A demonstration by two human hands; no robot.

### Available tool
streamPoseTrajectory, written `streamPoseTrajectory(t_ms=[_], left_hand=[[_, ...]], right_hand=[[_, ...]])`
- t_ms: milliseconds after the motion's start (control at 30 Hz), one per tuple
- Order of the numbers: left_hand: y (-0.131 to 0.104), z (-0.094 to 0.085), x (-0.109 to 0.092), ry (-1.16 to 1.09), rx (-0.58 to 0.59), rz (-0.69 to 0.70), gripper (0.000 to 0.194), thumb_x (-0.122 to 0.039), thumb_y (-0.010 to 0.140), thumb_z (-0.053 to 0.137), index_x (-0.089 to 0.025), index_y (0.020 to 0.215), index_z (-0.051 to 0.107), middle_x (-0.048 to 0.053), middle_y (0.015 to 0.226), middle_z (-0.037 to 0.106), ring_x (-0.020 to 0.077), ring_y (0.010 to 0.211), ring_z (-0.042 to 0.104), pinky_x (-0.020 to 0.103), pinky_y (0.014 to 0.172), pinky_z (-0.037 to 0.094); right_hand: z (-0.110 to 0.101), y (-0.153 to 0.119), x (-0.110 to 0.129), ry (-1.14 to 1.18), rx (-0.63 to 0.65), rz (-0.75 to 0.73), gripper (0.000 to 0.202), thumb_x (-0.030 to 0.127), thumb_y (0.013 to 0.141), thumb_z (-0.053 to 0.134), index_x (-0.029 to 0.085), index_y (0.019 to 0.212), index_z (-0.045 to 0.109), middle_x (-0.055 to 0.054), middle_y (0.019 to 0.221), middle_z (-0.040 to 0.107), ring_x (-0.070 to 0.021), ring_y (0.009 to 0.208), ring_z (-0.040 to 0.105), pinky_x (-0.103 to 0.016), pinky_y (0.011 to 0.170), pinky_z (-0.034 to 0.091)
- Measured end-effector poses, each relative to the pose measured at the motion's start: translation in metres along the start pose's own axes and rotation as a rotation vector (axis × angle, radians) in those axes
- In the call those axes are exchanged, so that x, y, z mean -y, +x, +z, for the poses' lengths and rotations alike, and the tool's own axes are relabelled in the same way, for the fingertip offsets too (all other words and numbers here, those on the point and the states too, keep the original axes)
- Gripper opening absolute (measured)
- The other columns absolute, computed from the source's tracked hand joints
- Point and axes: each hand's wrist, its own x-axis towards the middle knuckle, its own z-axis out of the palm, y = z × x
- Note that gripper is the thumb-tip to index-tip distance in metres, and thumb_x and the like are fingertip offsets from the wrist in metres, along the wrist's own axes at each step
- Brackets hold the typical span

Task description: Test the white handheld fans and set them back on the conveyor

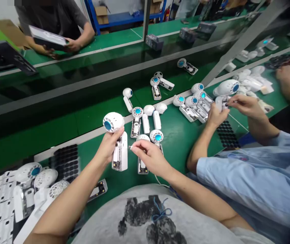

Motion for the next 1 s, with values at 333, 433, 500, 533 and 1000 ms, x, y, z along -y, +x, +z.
streamPoseTrajectory(t_ms=[333,433,500,533,1000], left_hand=[[-0.029,0.013,0.006,0.105,0.083,0.057,0.026,-0.038,0.065,0.071,-0.018,0.073,0.057,-0.004,0.052,0.051,0.0135,0.058,0.052,0.025,0.058,0.042],[-0.032,0.011,0.007,0.175,0.123,0.058,0.023,-0.035,0.067,0.070,-0.017,0.073,0.057,-0.001,0.061,0.057,0.0146,0.067,0.055,0.024,0.061,0.041],[-0.034,0.010,0.007,0.236,0.155,0.056,0.023,-0.032,0.066,0.071,-0.017,0.076,0.058,0.000,0.068,0.060,0.0146,0.069,0.055,0.024,0.061,0.041],[-0.035,0.009,0.007,0.257,0.165,0.054,0.023,-0.031,0.065,0.071,-0.017,0.077,0.058,0.000,0.069,0.061,0.0148,0.070,0.056,0.024,0.062,0.041],[-0.041,0.006,0.022,0.104,0.181,-0.089,0.022,-0.033,0.067,0.070,-0.017,0.073,0.057,-0.002,0.061,0.056,0.0116,0.059,0.052,0.024,0.061,0.043]], right_hand=[[-0.001,-0.018,0.000,-0.016,0.079,0.071,0.020,0.033,0.086,0.048,0.018,0.076,0.055,0.004,0.062,0.046,-0.0094,0.055,0.040,-0.022,0.052,0.033],[-0.001,-0.022,0.000,-0.140,0.105,0.041,0.020,0.031,0.086,0.047,0.018,0.073,0.054,0.004,0.061,0.046,-0.0090,0.053,0.039,-0.022,0.050,0.031],[-0.001,-0.023,-0.002,-0.165,0.147,0.049,0.019,0.029,0.086,0.048,0.018,0.071,0.053,0.004,0.059,0.046,-0.0086,0.052,0.039,-0.022,0.049,0.030],[0.000,-0.023,-0.004,-0.156,0.172,0.066,0.020,0.029,0.085,0.048,0.018,0.070,0.053,0.005,0.057,0.044,-0.0085,0.051,0.038,-0.021,0.049,0.029],[0.012,-0.021,-0.008,-0.145,0.204,0.085,0.020,0.025,0.085,0.046,0.018,0.067,0.051,0.005,0.055,0.040,-0.0084,0.051,0.034,-0.022,0.048,0.026]])
